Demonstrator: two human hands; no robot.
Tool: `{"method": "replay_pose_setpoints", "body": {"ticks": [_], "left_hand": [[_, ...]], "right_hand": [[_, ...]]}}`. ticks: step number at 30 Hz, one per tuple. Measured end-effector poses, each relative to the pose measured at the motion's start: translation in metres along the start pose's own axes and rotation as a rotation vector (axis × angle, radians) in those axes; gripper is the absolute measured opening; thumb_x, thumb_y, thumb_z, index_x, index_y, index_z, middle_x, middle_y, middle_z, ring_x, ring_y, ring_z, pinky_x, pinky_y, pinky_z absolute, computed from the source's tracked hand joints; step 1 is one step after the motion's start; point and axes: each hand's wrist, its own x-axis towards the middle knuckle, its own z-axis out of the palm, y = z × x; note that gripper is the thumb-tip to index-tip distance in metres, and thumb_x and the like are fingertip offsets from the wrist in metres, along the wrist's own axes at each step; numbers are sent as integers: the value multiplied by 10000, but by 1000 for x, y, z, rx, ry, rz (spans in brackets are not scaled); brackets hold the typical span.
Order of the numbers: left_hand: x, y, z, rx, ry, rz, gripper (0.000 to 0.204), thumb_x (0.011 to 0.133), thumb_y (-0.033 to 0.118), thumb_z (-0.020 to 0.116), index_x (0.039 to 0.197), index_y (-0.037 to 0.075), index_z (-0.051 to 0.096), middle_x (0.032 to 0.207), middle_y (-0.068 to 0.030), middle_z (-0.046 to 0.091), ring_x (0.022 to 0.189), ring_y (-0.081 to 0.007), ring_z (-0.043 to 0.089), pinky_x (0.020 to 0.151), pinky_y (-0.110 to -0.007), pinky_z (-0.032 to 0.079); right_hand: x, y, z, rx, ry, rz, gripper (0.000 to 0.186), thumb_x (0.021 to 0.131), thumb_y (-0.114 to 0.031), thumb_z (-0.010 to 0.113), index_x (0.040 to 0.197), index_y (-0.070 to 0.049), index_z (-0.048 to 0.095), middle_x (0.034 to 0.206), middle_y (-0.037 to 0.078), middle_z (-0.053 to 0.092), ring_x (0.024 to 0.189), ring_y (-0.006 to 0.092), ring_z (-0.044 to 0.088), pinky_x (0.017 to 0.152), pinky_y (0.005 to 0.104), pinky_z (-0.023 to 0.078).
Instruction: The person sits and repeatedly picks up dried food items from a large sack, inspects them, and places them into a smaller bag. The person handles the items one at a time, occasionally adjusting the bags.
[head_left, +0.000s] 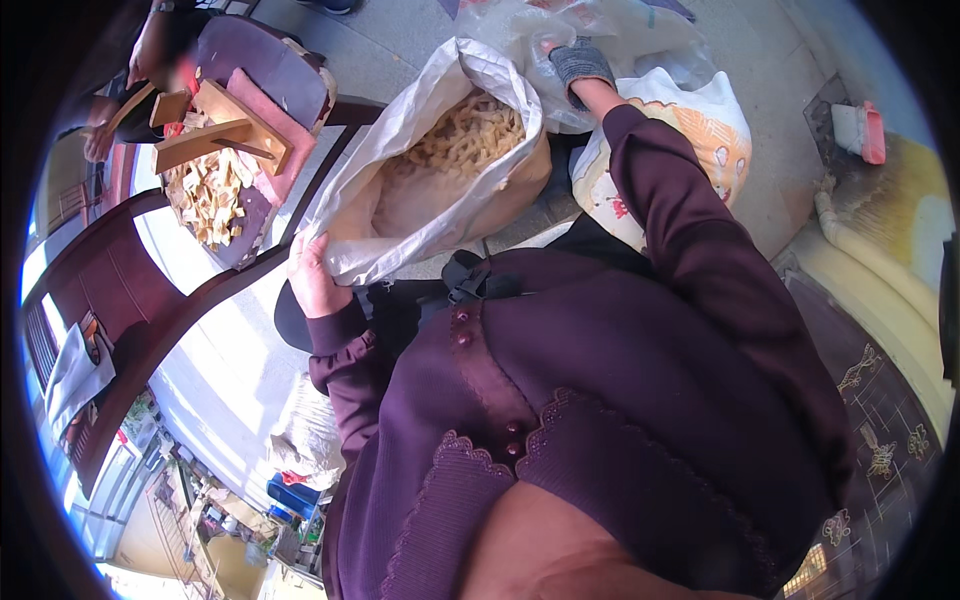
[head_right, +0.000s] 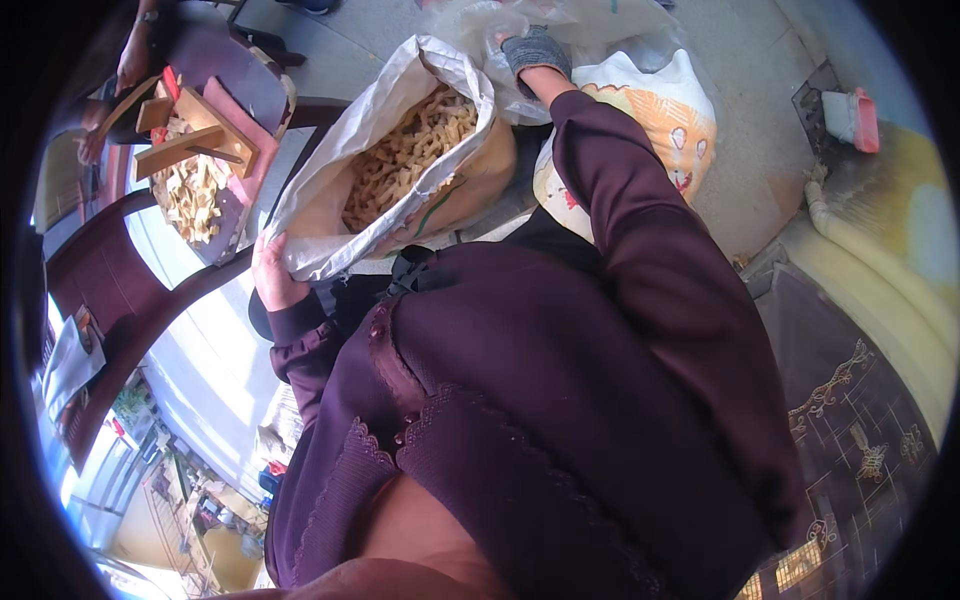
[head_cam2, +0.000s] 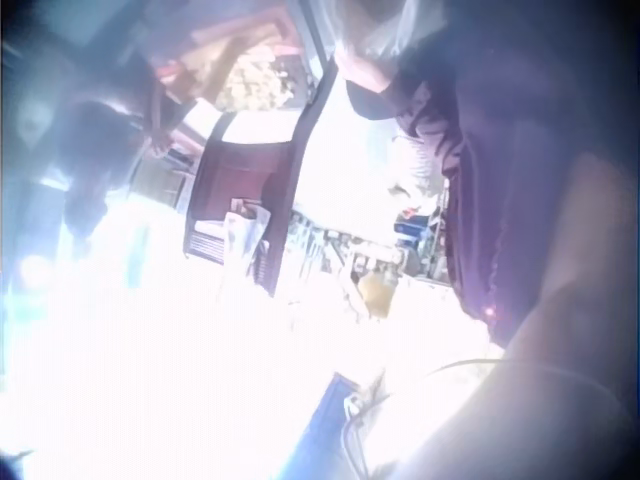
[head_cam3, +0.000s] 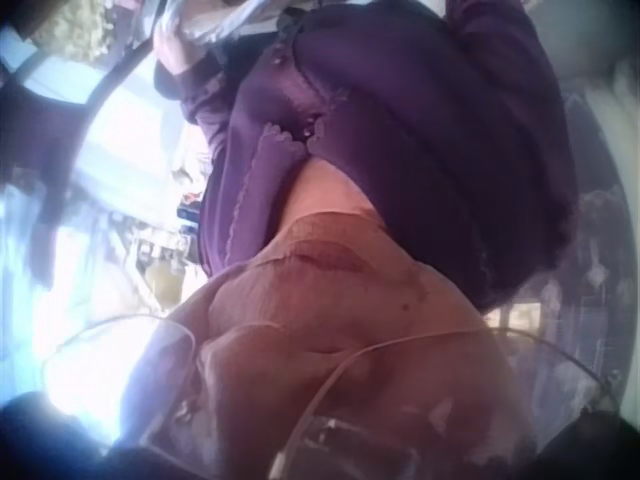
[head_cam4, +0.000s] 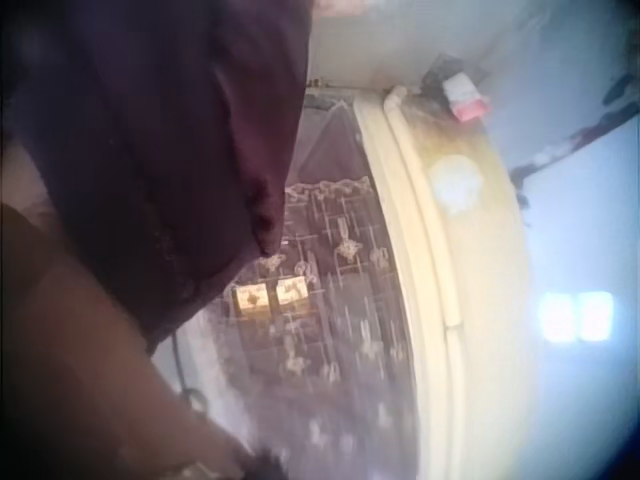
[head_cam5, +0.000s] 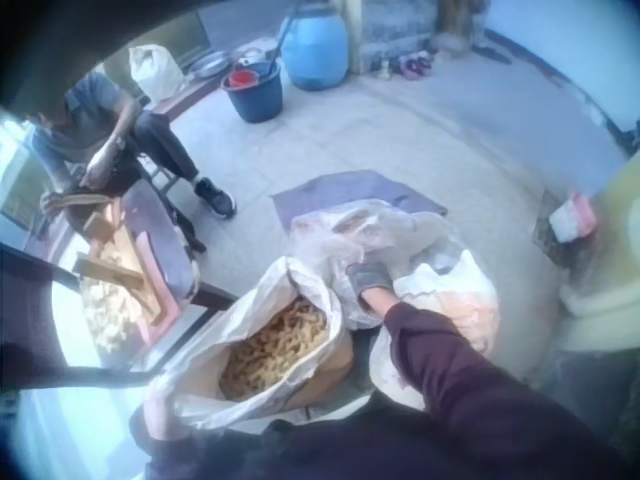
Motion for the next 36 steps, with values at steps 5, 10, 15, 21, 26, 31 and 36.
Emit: {"method": "replay_pose_setpoints", "body": {"ticks": [5,10,15,21,26,31,36], "left_hand": [[24,7,21,294,-221,39,182,792,-45,539,923,-12,660,839,-11,618,776,-81,537,742,-207,417],[36,7,36,642,-437,95,171,808,-19,526,916,1,658,792,3,615,766,-51,518,724,-200,411],[46,18,36,952,-576,199,158,774,42,592,912,30,668,841,-69,619,782,-170,583,748,-269,452],[36,68,111,981,-575,485,508,700,237,760,1138,44,591,1047,-159,590,964,-295,597,816,-366,468],[103,-7,218,1094,-583,561,694,770,431,695,1165,-111,517,1114,-266,590,975,-391,612,853,-407,480],[206,-60,265,671,-585,-69,517,772,438,676,979,-32,620,885,-224,655,831,-326,651,796,-366,500],[273,-54,288,264,-538,323,359,832,-37,401,1146,-30,574,1001,-120,661,853,-274,645,793,-381,494]], "right_hand": [[34,33,34,141,-38,184,723,836,-567,477,1297,-10,483,1325,245,467,1239,376,442,1032,412,347],[27,15,15,124,174,157,695,850,-585,444,1169,18,579,1232,249,541,1179,386,489,978,404,395],[27,-15,-35,218,512,34,598,863,-462,504,1187,39,549,1194,280,545,1123,394,514,954,414,397],[29,-7,-9,94,424,-149,689,885,-505,465,1222,94,507,1201,308,528,1149,412,485,993,418,369],[3,-26,-15,218,282,-221,614,890,-453,486,1201,74,533,1170,274,560,1090,390,526,968,418,387],[-9,-8,-18,213,67,-426,453,864,-373,538,1150,-27,594,1109,195,610,1013,352,578,897,409,436],[-56,-9,-37,-433,-122,-430,428,791,-339,647,1109,-56,602,1076,167,627,1008,333,596,871,396,461]]}}
